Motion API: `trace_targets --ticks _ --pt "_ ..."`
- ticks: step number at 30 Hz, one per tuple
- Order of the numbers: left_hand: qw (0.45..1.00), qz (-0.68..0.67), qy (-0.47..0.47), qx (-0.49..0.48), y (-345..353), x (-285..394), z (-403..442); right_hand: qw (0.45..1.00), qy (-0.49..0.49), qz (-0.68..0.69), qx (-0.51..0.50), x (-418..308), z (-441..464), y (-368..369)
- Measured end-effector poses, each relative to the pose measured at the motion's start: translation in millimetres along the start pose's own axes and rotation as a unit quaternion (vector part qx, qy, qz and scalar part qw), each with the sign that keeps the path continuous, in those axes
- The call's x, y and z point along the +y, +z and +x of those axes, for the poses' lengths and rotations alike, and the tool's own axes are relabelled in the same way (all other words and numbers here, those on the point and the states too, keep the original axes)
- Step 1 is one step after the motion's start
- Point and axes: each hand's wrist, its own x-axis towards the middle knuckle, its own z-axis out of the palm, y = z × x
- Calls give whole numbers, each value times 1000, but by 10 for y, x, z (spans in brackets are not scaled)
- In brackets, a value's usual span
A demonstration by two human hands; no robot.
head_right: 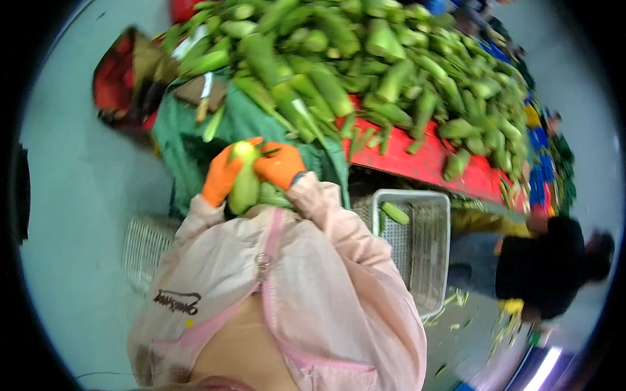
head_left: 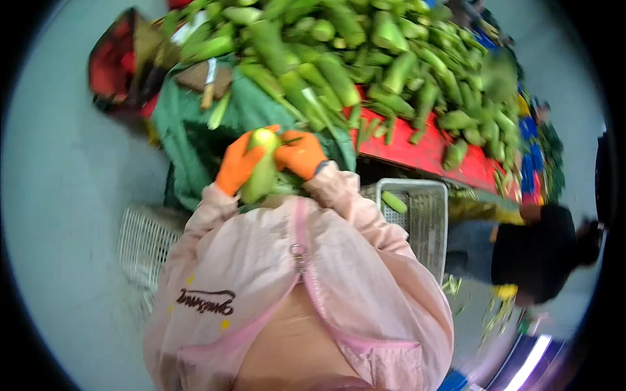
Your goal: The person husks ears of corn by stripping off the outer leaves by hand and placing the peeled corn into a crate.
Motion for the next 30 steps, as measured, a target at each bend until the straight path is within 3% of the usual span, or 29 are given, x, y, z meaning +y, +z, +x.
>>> trace_targets --ticks 2,4,6,9,10,12,14,16,18,21,22,23,24,26,30 --pt "997 -58 -16 -40 -19 -33 -15 996 35 77 7 112 76 0" --pt "998 -56 7 -18 -14 -73 -13 985 66 153 40 48 55 17" --pt "998 -48 -26 18 -1 -54 -34 980 79 174 52 166 121 -42" --pt "981 -26 21 191 135 -78 -82 963 84 244 75 389 190 -26" --pt "980 -25 23 195 247 -106 -109 950 78 294 78 394 212 -3" --pt "947 128 80 284 422 -174 -144 951 55 295 68 350 183 82" --pt "950 55 52 303 396 -155 -134 952 35 297 60 287 131 166" --pt "962 -137 -15 235 239 -271 -83 957 14 289 17 223 109 220" --pt "964 -103 17 244 172 -363 -24 944 22 328 19 221 114 251" --pt "912 -232 -34 336 -17 -368 0 963 -250 82 59 531 91 135" --pt "854 -340 -78 387 -206 -524 44 965 -212 135 71 421 28 49" --pt "833 -378 -55 399 -407 -601 36 962 -175 190 87 310 -36 -37" --pt "812 -414 -30 411 -562 -619 14 922 -84 372 67 342 -44 -144" --pt "828 -371 2 420 -693 -541 1 887 -21 448 109 636 -67 -279" --pt "863 -291 37 410 -652 -392 8 862 76 472 166 976 31 -395"
